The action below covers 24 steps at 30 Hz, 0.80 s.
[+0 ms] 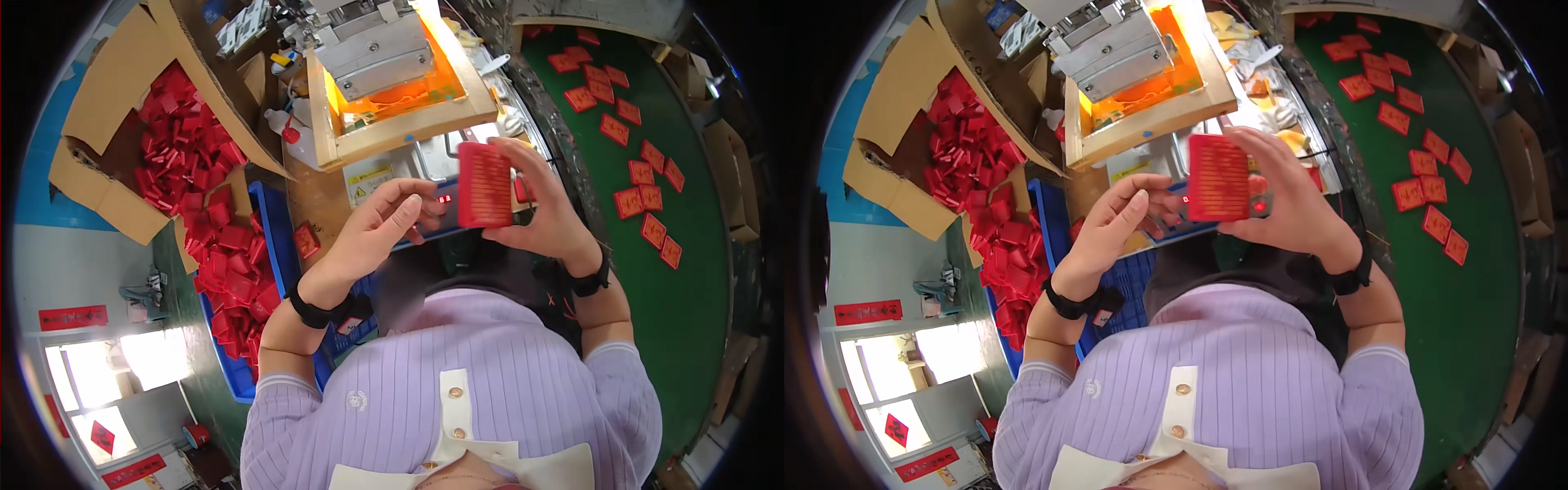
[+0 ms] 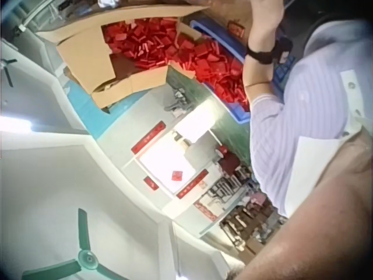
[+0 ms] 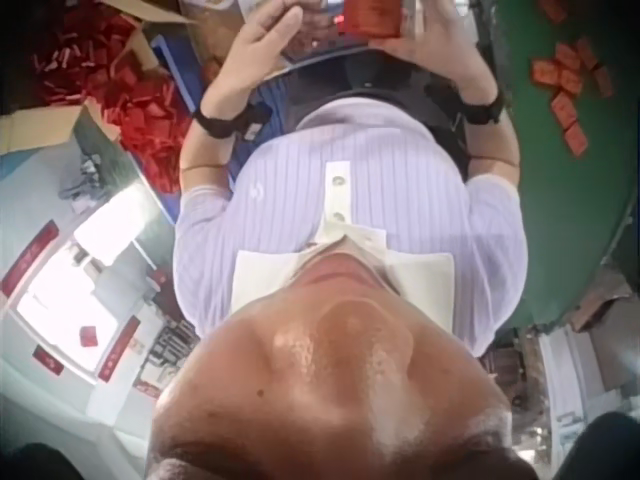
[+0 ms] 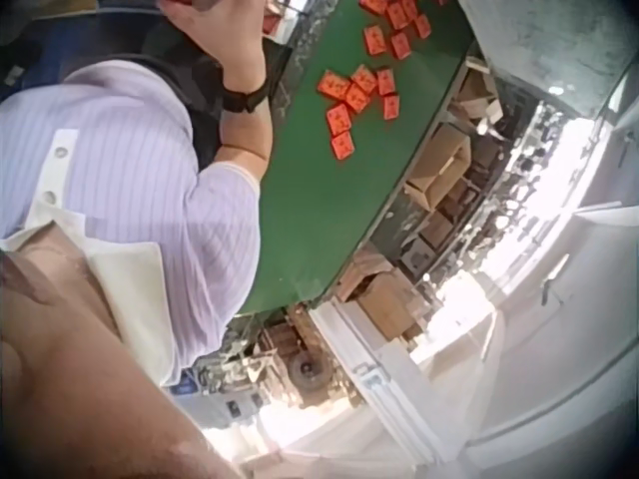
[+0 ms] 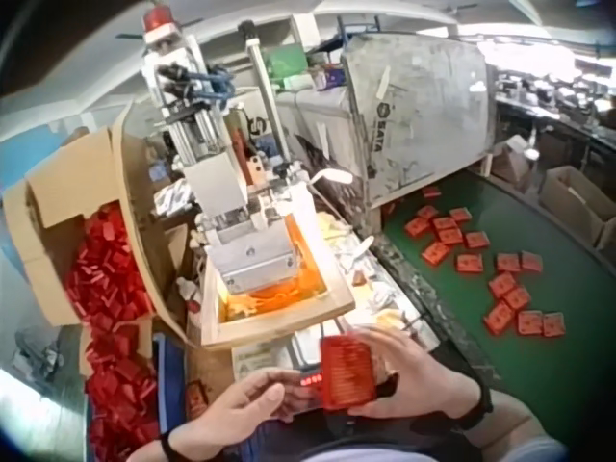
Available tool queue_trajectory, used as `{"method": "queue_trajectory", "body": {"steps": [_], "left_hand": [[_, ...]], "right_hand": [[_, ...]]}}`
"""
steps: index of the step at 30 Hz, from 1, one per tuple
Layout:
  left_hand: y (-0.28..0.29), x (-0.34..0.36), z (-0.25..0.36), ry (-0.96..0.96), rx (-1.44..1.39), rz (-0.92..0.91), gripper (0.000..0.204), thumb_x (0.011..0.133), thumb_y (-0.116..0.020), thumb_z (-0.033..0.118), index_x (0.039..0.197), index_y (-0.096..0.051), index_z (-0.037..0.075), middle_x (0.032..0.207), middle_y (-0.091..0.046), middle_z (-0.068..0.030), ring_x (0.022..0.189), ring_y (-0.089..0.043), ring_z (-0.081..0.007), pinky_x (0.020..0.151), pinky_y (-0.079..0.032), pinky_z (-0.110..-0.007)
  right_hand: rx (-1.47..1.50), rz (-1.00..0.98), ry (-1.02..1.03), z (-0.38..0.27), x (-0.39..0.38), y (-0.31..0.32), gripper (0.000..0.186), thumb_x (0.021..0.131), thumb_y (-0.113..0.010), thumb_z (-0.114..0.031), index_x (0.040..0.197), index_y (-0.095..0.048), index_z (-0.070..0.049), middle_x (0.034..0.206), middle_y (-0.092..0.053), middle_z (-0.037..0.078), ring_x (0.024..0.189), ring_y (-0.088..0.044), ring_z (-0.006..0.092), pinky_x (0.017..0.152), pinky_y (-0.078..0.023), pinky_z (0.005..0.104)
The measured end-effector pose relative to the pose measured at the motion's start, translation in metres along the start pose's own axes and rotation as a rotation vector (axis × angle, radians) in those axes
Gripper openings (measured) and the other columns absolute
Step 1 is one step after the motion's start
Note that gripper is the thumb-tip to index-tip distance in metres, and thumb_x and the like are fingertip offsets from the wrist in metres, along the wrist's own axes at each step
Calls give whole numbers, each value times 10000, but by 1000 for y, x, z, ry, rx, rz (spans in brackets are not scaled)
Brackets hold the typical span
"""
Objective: The recorder is using a manual screen printing press to print designs onto red envelopes.
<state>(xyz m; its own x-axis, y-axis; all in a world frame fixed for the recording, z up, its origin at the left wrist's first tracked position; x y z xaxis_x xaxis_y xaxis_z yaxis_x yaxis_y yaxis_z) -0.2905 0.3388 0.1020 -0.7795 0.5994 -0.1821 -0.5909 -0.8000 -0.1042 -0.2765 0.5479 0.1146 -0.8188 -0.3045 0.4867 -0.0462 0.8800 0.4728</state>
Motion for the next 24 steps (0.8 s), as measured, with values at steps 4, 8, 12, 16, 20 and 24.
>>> {"method": "queue_trajectory", "body": {"steps": [4, 8, 12, 16, 20, 24], "left_hand": [[-14, 1, -4, -17, -170, -5, 303, 956, -476, 259, 1174, -473, 48, 1041, -567, -28, 918, -559, -86, 761, -467, -233], [-16, -2, -4, -80, -263, -90, 228, 945, -503, 208, 1104, -482, 46, 1013, -560, -13, 914, -552, -79, 782, -465, -239], [-20, -6, -2, -106, -393, -200, 192, 949, -487, 176, 1087, -474, 44, 1016, -556, -18, 908, -552, -81, 798, -466, -248], [-22, -10, 0, -105, -399, -183, 200, 952, -477, 175, 1101, -464, 42, 1032, -558, -33, 909, -556, -91, 809, -466, -258], [-25, -10, 2, -111, -421, -195, 226, 950, -481, 190, 1116, -460, 37, 1055, -558, -47, 925, -552, -99, 821, -459, -270], [-24, -8, 0, -134, -419, -235, 226, 951, -481, 193, 1115, -463, 37, 1049, -558, -45, 921, -548, -103, 817, -454, -278]], "right_hand": [[-87, -19, 90, -15, 4, -11, 901, 563, -820, -229, 1332, -377, -78, 1324, -428, 144, 1230, -405, 323, 1026, -331, 428], [14, -37, 69, -22, 5, -15, 910, 565, -821, -242, 1340, -371, -83, 1325, -431, 134, 1239, -393, 322, 1037, -315, 432], [145, -36, 107, -24, 1, -14, 936, 581, -822, -255, 1362, -340, -69, 1354, -414, 120, 1255, -383, 304, 1057, -285, 417], [308, -35, 133, -25, -1, -15, 951, 606, -826, -269, 1372, -313, -37, 1381, -391, 118, 1268, -375, 279, 1064, -269, 401], [437, 10, 137, -27, -2, -16, 960, 610, -832, -271, 1372, -301, -25, 1375, -394, 129, 1272, -373, 268, 1067, -261, 395], [384, 6, 151, -32, -1, -12, 979, 609, -836, -274, 1377, -285, -19, 1375, -394, 139, 1272, -381, 260, 1076, -241, 394]]}}
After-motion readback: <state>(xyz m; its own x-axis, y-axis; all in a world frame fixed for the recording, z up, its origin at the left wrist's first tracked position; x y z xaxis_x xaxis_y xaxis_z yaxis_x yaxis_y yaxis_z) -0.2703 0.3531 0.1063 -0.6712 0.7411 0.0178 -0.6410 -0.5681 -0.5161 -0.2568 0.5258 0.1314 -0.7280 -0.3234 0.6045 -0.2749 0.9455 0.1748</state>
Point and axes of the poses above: each hand's wrist, its own x-axis towards the middle knuckle, its own y-axis out of the back of the hand, z = x × y, the point moved 5 cm from there along x, towards the middle knuckle
